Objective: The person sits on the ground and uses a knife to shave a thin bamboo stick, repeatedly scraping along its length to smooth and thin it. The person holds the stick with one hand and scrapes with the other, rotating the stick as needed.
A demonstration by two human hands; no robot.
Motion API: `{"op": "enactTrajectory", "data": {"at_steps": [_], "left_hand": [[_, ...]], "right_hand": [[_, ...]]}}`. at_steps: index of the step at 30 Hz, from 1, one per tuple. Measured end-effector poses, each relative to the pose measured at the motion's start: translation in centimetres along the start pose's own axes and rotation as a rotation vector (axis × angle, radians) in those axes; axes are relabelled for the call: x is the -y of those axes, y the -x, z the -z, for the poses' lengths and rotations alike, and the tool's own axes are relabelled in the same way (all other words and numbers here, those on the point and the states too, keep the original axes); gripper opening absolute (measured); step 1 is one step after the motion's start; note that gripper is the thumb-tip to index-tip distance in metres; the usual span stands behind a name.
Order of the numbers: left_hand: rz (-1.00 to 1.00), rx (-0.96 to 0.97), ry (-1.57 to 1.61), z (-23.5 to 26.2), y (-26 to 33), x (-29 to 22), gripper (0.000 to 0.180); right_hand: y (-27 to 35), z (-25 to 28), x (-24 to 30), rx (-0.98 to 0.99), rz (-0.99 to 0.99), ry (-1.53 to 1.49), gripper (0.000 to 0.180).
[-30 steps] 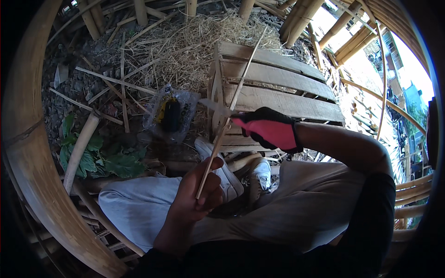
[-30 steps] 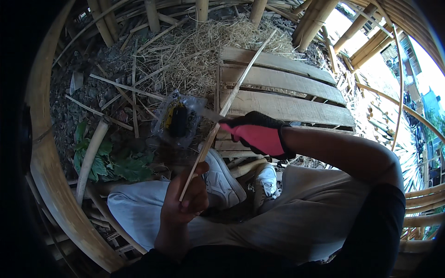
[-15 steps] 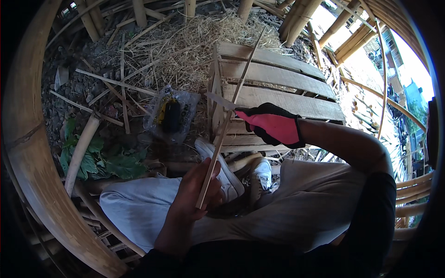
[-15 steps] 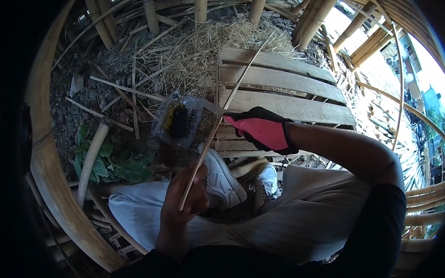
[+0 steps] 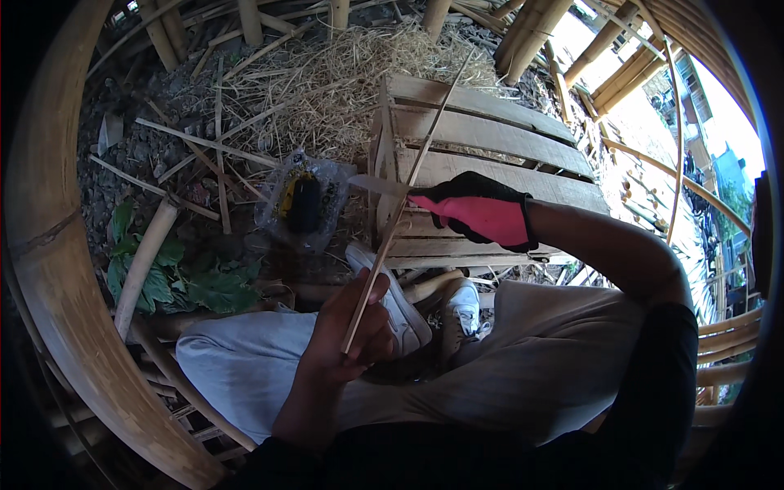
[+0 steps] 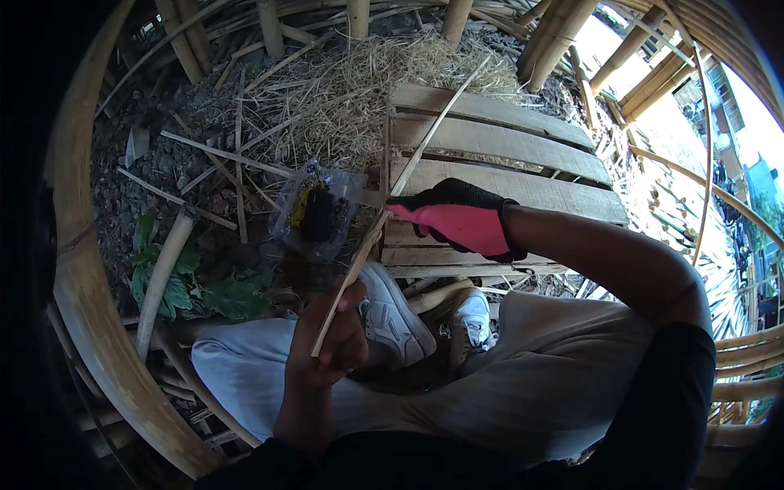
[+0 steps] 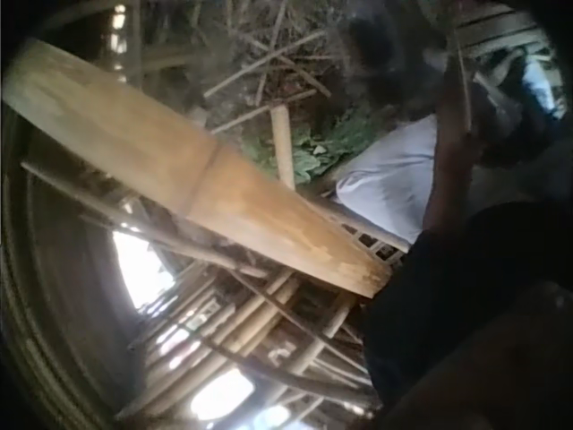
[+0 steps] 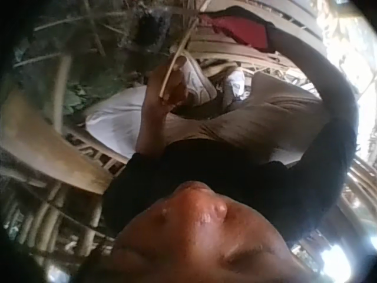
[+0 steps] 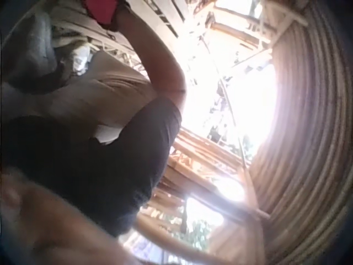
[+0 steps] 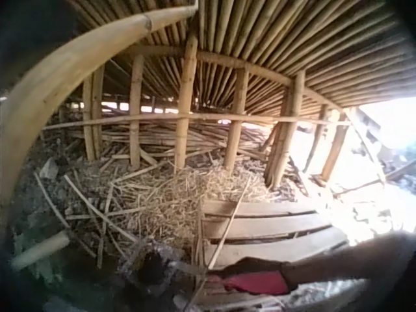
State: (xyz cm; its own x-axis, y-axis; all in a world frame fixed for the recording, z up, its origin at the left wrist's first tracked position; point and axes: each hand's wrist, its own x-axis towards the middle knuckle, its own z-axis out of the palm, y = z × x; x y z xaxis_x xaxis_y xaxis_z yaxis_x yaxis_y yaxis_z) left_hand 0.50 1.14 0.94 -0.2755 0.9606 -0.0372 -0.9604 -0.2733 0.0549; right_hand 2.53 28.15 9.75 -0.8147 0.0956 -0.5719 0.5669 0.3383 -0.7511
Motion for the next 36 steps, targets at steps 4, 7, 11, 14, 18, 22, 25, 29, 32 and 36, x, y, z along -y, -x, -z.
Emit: {"op": "enactTrajectory", "data": {"at_steps": [4, 7, 11, 14, 18, 22, 25, 29, 32, 36], "left_hand": [[-0.011, 0.061, -0.003, 0.1, 0.5, 0.3, 0.034], [0.023, 0.040, -0.091, -0.1, 0.2, 0.1, 0.039], [0.044, 0.058, -0.119, 0.4, 0.3, -0.3, 0.041], [0.047, 0.033, -0.115, 0.4, -0.2, 0.0, 0.039], [0.048, 0.039, -0.077, 0.9, -0.1, -0.3, 0.038], [0.027, 0.015, -0.092, 0.8, 0.0, -0.2, 0.036], [0.031, 0.001, -0.059, 0.9, -0.1, -0.3, 0.035], [-0.003, -0.006, -0.088, 0.9, 0.1, -0.4, 0.034], [0.019, -0.005, -0.061, 0.6, 0.1, -0.1, 0.033], [-0.006, -0.125, -0.094, 0.4, 0.1, -0.2, 0.032]], "right_hand": [[0.4, -0.7, -0.3, -0.035, -0.144, -0.127, 0.031], [-0.4, 1.9, -0.3, -0.042, -0.030, -0.012, 0.035], [0.4, -0.2, 0.0, -0.026, -0.143, -0.083, 0.045], [-0.8, 2.7, -1.4, -0.130, -0.052, -0.037, 0.046], [2.5, -1.8, 2.4, 0.205, -0.079, 0.203, 0.037], [-1.1, 0.3, -0.6, -0.076, -0.076, 0.092, 0.043], [2.8, -2.8, 3.7, 0.122, -0.136, 0.255, 0.037], [0.4, -1.4, 0.8, -0.049, 0.021, 0.265, 0.043], [0.2, -2.3, -1.8, 0.099, 0.296, 0.357, 0.043], [0.2, -1.9, 0.0, -0.036, 0.002, 0.189, 0.035]]}}
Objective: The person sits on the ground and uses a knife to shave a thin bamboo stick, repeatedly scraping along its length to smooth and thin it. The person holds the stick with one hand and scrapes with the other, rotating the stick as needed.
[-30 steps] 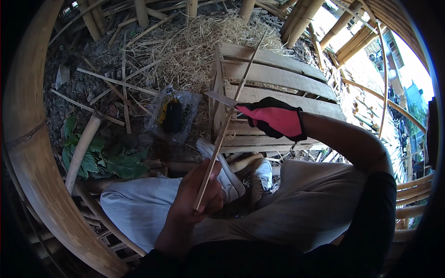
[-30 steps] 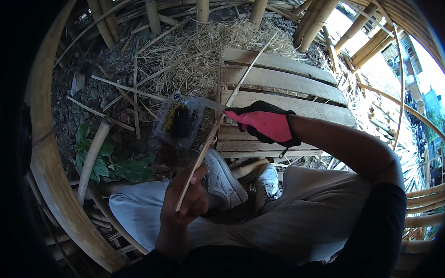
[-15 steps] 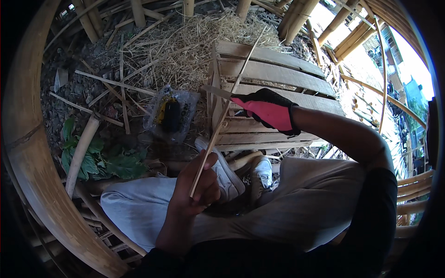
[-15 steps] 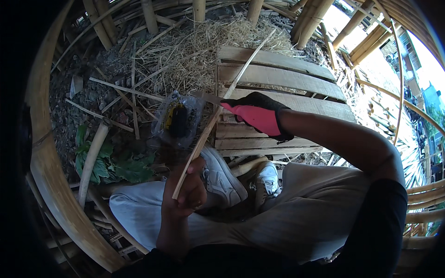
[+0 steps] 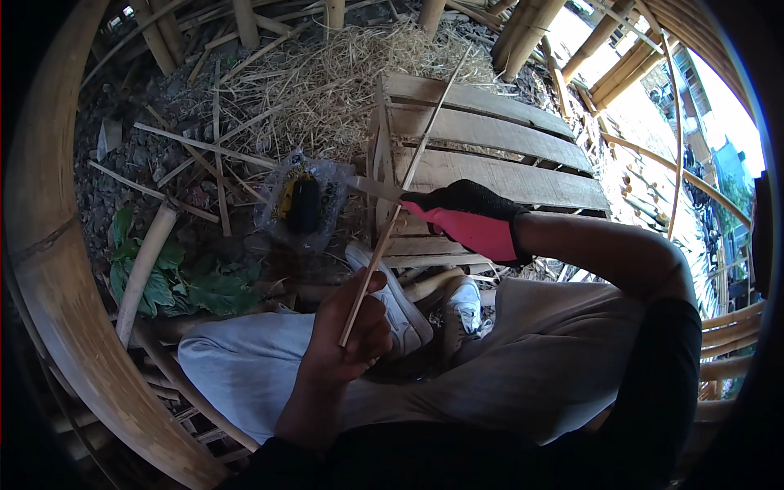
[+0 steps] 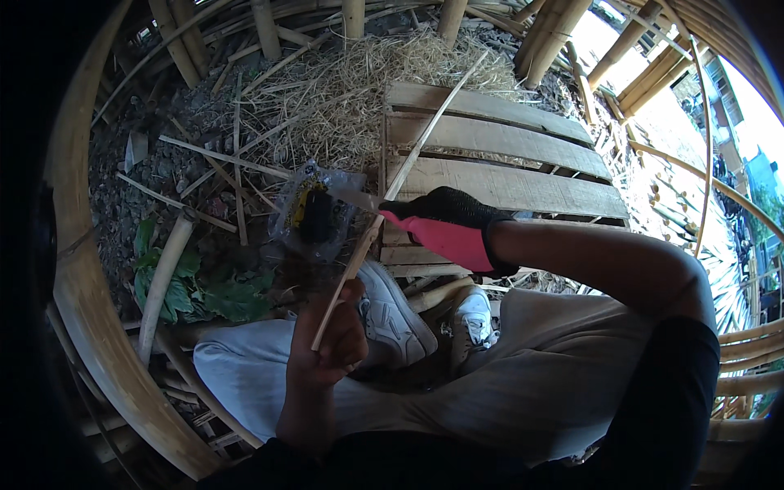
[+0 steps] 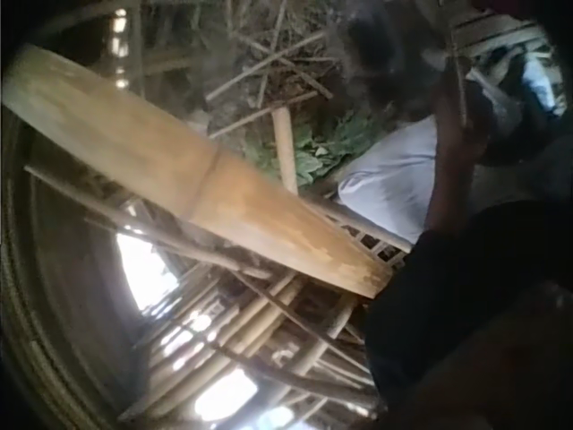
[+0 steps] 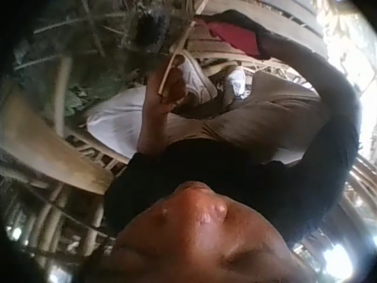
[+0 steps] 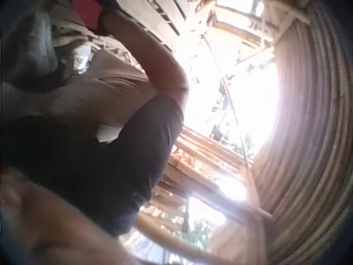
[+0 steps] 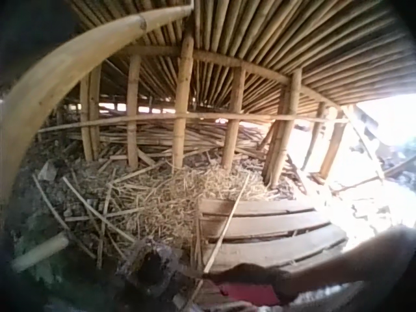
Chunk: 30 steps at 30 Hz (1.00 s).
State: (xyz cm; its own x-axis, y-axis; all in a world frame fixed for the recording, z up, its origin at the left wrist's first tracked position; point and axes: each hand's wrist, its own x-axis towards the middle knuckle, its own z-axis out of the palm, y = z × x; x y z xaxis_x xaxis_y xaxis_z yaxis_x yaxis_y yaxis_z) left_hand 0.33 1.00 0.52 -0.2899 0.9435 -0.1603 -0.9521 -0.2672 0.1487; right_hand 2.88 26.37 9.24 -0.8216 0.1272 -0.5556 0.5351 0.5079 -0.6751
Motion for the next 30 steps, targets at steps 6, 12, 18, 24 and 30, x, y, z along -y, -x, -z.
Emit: {"op": "enactTrajectory", "data": {"at_steps": [6, 12, 18, 24, 30], "left_hand": [[0.017, -0.077, 0.145, -0.1, 0.2, 0.4, 0.032], [0.020, -0.027, 0.140, -0.2, -0.1, 0.6, 0.035], [-0.041, 0.047, -0.086, 0.0, 0.2, 0.4, 0.042], [0.003, -0.276, -0.287, -1.9, -0.2, 2.3, 0.046], [-0.208, -0.349, -0.905, -1.5, -1.5, 5.7, 0.044]], "right_hand": [[-0.5, -0.7, -1.5, -0.030, 0.152, -0.010, 0.033], [0.3, -1.9, -2.0, -0.032, 0.454, 0.319, 0.031], [0.0, 0.8, -0.8, -0.107, -0.049, -0.287, 0.050], [0.0, -0.3, -0.5, -0.020, -0.097, -0.475, 0.059], [-0.1, -1.5, -0.1, -0.046, -0.006, -0.464, 0.047]]}}
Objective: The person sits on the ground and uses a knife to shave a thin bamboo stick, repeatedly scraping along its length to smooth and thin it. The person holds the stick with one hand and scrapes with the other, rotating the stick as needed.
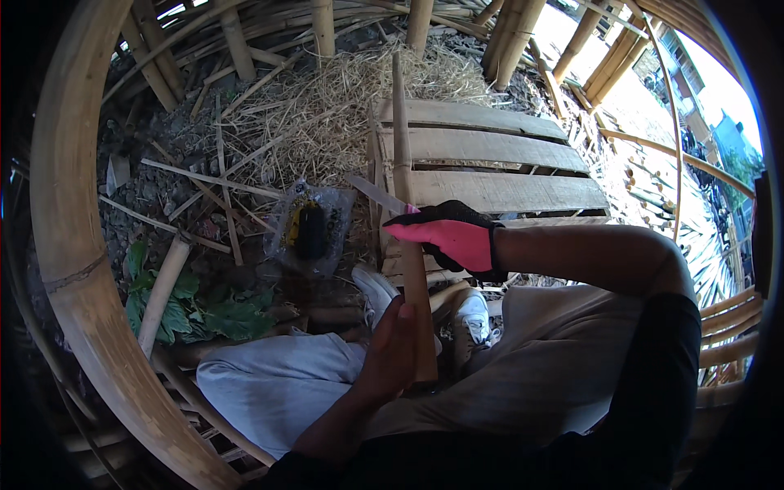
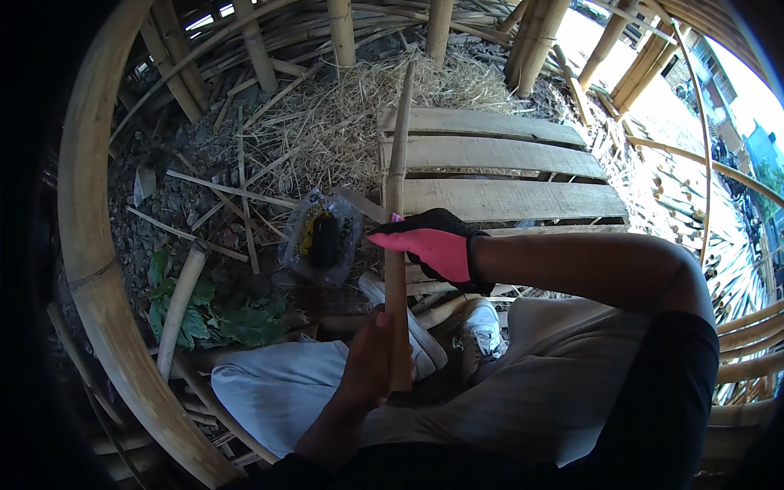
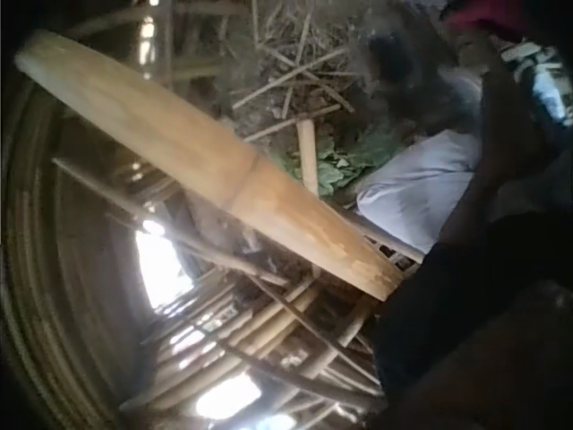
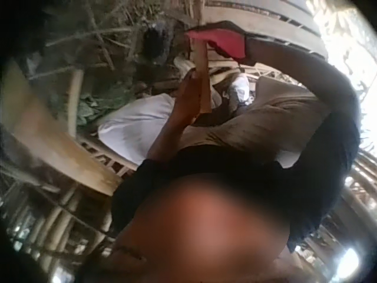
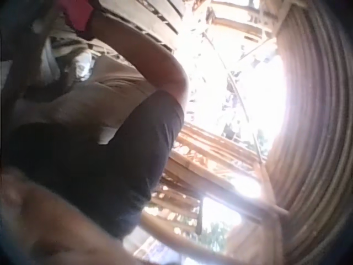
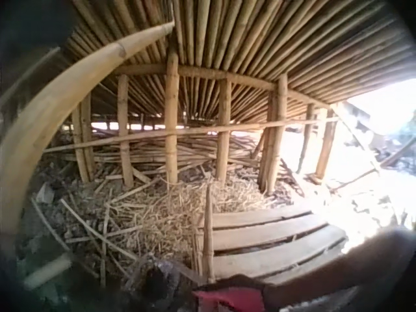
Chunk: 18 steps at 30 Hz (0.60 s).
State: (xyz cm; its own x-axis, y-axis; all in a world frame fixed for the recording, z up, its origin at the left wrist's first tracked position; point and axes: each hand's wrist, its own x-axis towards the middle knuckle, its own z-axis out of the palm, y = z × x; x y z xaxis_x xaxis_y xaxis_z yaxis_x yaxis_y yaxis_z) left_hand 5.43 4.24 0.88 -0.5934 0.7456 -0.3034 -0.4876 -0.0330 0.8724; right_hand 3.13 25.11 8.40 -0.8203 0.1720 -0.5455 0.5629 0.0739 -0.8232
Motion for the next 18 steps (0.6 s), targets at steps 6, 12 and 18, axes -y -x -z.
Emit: {"op": "enactTrajectory", "data": {"at_steps": [6, 12, 18], "left_hand": [[0.026, 0.259, -0.007, 0.0, 0.2, -1.4, 0.032], [-0.109, 0.129, 0.046, 2.4, -1.0, -2.2, 0.026], [-0.331, -0.117, -0.119, 5.1, -2.4, -2.1, 0.026]], "right_hand": [[-0.2, 1.4, -0.1, -0.046, 0.110, 0.167, 0.040], [-1.5, 7.3, -1.7, -0.089, 0.290, 0.586, 0.040], [-1.0, 13.3, -4.0, -0.143, 0.400, 1.065, 0.037]]}}
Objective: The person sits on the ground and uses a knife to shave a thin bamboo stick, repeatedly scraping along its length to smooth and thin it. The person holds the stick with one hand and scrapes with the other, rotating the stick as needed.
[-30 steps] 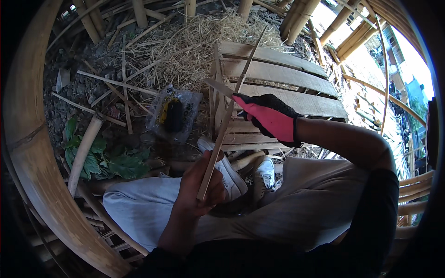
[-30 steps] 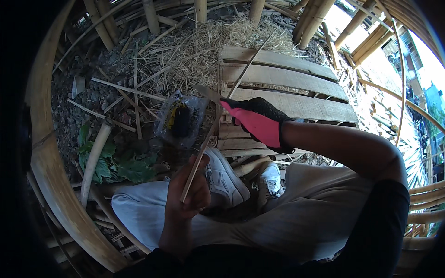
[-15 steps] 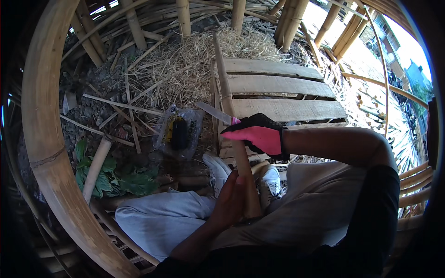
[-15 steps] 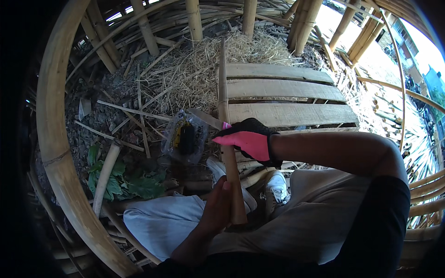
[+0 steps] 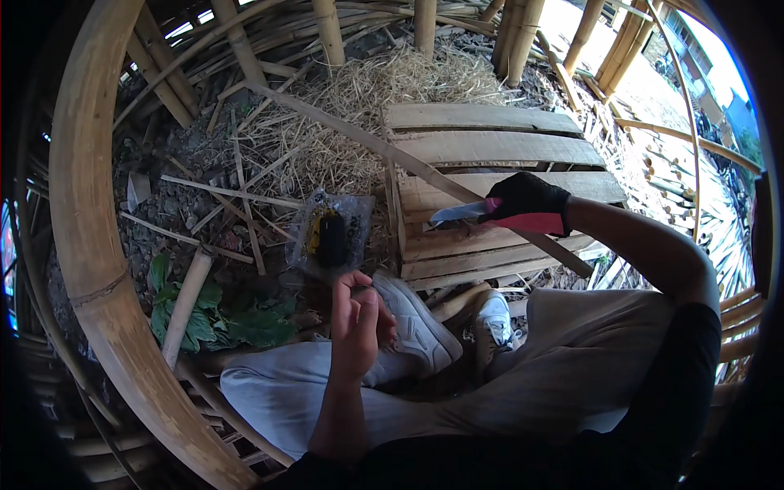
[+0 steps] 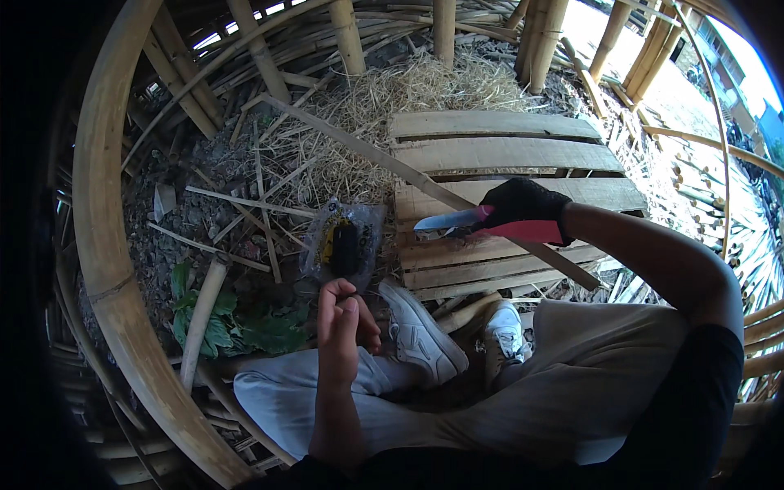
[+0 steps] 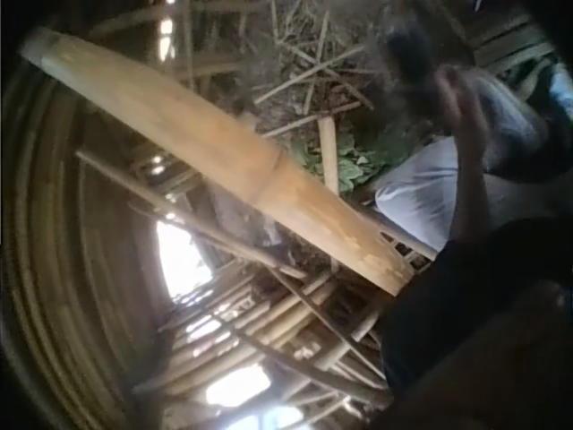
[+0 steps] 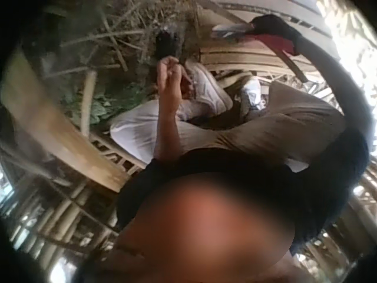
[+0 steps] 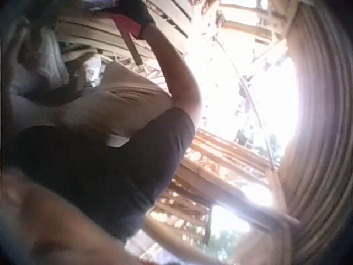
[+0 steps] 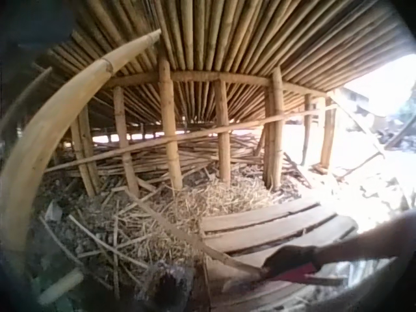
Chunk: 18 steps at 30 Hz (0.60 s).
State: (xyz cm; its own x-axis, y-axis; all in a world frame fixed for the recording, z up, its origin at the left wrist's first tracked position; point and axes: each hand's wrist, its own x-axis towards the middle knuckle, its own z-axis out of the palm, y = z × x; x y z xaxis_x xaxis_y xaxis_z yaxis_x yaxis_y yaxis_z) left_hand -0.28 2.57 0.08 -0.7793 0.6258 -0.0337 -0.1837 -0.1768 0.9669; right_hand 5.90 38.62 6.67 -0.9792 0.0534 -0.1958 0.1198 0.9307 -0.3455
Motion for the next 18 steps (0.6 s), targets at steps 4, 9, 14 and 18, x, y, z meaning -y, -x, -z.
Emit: {"op": "enactTrajectory", "data": {"at_steps": [4, 9, 14, 18], "left_hand": [[-0.180, -0.051, -0.038, 0.6, -0.7, 1.1, 0.028], [-0.492, -0.108, -0.303, -0.7, -0.6, 0.7, 0.033], [-0.686, -0.097, -0.725, -1.2, -0.4, -0.3, 0.042], [-0.565, -0.062, -1.000, -2.2, -0.9, -0.9, 0.053]], "right_hand": [[2.9, 1.8, -1.6, -0.043, 0.132, 0.405, 0.022], [5.2, 3.9, -2.7, -0.170, 0.324, 0.748, 0.018], [7.0, 4.6, -4.1, -0.315, 0.464, 0.950, 0.017], [7.5, 4.3, -3.8, -0.278, 0.451, 0.976, 0.016]]}}
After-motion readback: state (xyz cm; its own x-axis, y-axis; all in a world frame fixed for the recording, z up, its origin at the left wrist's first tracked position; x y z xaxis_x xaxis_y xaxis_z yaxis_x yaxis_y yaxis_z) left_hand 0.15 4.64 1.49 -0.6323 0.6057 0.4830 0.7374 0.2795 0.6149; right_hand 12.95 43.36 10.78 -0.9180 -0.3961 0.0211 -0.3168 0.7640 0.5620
